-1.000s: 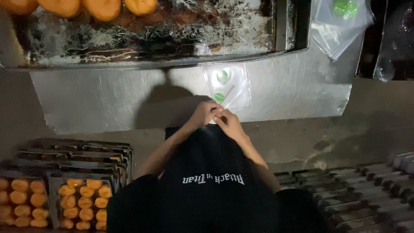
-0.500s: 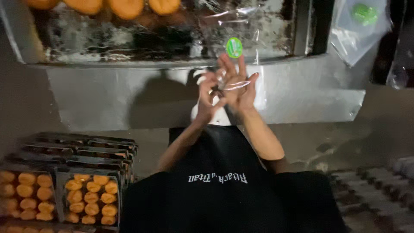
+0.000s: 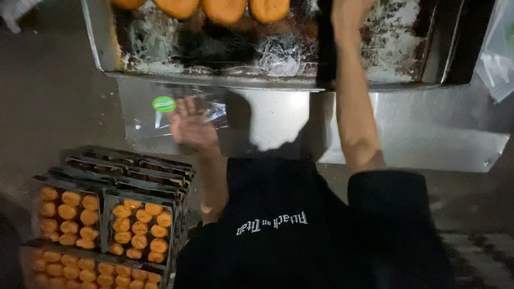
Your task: The person bags donuts by hand. They pick up donuts one at a time from a metal tray and place them into individual plastic bags, then set the bags on a metal work surface.
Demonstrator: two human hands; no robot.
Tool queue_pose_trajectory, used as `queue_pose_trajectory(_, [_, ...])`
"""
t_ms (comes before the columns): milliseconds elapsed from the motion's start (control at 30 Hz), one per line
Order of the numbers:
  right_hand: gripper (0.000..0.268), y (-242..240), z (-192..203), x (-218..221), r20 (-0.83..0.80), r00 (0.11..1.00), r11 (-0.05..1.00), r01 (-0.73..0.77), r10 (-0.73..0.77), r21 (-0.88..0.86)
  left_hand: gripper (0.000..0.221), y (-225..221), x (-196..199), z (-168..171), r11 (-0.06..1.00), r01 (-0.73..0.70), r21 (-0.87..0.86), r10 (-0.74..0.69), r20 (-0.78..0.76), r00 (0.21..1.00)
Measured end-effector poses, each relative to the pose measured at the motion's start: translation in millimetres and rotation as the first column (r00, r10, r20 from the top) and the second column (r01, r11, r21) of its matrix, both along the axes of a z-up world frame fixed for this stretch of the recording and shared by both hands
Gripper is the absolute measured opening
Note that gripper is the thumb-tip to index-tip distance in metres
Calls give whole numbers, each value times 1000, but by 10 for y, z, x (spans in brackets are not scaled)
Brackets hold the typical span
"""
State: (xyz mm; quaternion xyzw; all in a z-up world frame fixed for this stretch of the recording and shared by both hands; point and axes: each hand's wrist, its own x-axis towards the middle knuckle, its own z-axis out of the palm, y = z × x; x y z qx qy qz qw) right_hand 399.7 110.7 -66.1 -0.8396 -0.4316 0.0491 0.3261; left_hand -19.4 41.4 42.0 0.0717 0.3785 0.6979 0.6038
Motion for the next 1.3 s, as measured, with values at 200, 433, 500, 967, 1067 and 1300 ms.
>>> queue_pose_trajectory(200, [38, -1470, 878, -2037, -145, 705, 687, -588, 694, 428, 53, -50, 588, -268, 942, 281, 183, -303, 106, 947])
queue_pose_trajectory(433, [45, -2028, 1406, -1725, 186, 895, 852, -444, 406, 276, 66, -464, 1441, -165, 689, 647, 326, -723, 240, 648])
queue_pose_trajectory(500, [43, -2168, 1410, -1620, 199, 905, 859, -422, 377, 291, 63, -564, 1592, -117, 672, 679, 296, -740, 227, 633])
queue_pose_trajectory(967, [35, -3264, 1356, -843, 340, 841, 741, -535, 421, 406, 41, -384, 1674, -666, 778, 602, 183, -621, 372, 690])
queue_pose_trajectory(1067, [34, -3247, 1424, -841, 438, 781, 706, -608, 446, 365, 35, -458, 1701, -154, 788, 602, 126, -587, 445, 676])
queue_pose_trajectory(1300, [32, -3226, 1595, -749, 560, 721, 669, -654, 408, 354, 35, -552, 1883, 491, 834, 539, 118, -544, 337, 769])
